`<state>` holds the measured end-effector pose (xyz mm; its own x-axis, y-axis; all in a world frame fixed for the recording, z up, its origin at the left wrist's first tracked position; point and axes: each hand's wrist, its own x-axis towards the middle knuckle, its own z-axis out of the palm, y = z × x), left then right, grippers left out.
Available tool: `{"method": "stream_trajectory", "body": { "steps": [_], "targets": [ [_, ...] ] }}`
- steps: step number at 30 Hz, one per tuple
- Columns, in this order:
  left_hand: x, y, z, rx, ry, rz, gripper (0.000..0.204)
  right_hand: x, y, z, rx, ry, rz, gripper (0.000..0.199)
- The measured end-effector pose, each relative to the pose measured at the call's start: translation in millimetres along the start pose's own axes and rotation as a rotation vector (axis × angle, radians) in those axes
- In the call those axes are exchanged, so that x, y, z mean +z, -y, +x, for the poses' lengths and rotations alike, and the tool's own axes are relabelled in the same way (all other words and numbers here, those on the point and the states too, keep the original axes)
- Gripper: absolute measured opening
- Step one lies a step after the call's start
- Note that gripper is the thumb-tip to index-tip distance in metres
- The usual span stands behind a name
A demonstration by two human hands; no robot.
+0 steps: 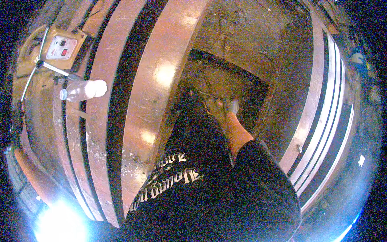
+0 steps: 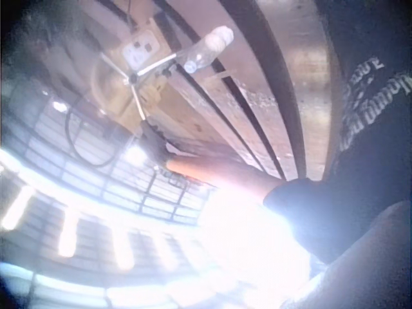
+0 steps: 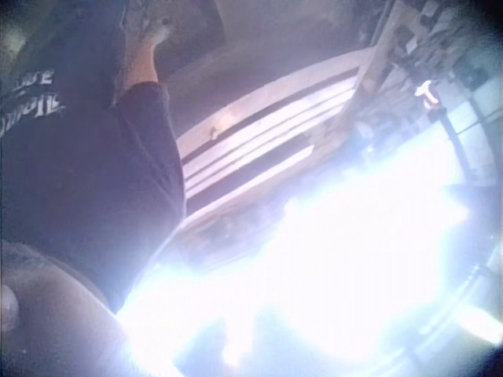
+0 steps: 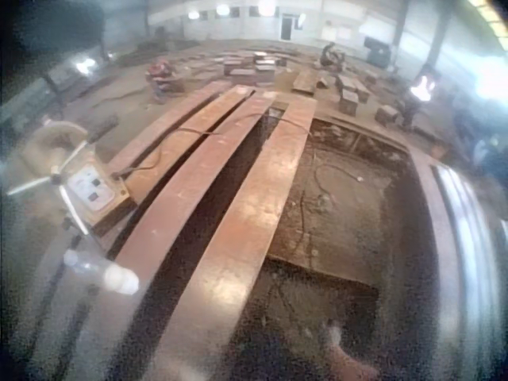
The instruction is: The person uses a handheld drill press to drill holes into long metal beams. They repeatedly position the drill, apply a liquid from a bottle, and operate the machine to create holes along the beams.
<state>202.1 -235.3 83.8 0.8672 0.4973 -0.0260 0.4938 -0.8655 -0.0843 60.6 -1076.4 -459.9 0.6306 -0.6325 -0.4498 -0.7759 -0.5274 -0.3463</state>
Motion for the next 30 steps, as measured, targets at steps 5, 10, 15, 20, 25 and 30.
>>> {"method": "stream_trajectory", "body": {
  "steps": [5, 10, 15, 20, 25, 30],
  "targets": [
    [-1.4, -0.8, -0.7, 0.023, 0.051, 0.048, 0.049, -20.5, 11.7, 4.5, -0.147, 0.078, -0.126, 0.06],
    [-4.8, 10.7, 6.7, -0.07, 0.067, 0.061, 0.047, -14.4, 46.6, 74.2, -0.297, 0.038, -0.006, 0.057],
    [-7.1, 24.2, 7.0, -0.013, 0.045, 0.03, 0.042, -6.4, 101.5, 85.4, -0.357, 0.051, 0.035, 0.058],
    [-1.3, 32.2, 9.1, 0.001, 0.061, -0.006, 0.038, 7.7, 96.3, 66.0, -0.28, 0.165, 0.07, 0.064],
    [-5.7, 31.0, 31.4, 0.105, 0.109, -0.095, 0.035, -9.1, 54.0, 42.7, -0.238, 0.197, -0.167, 0.06],
    [-1.5, 113.0, 39.1, 0.319, 0.057, -0.064, 0.038, 19.4, -35.9, 100.6, -0.144, 0.269, -0.042, 0.053]
  ]
}}
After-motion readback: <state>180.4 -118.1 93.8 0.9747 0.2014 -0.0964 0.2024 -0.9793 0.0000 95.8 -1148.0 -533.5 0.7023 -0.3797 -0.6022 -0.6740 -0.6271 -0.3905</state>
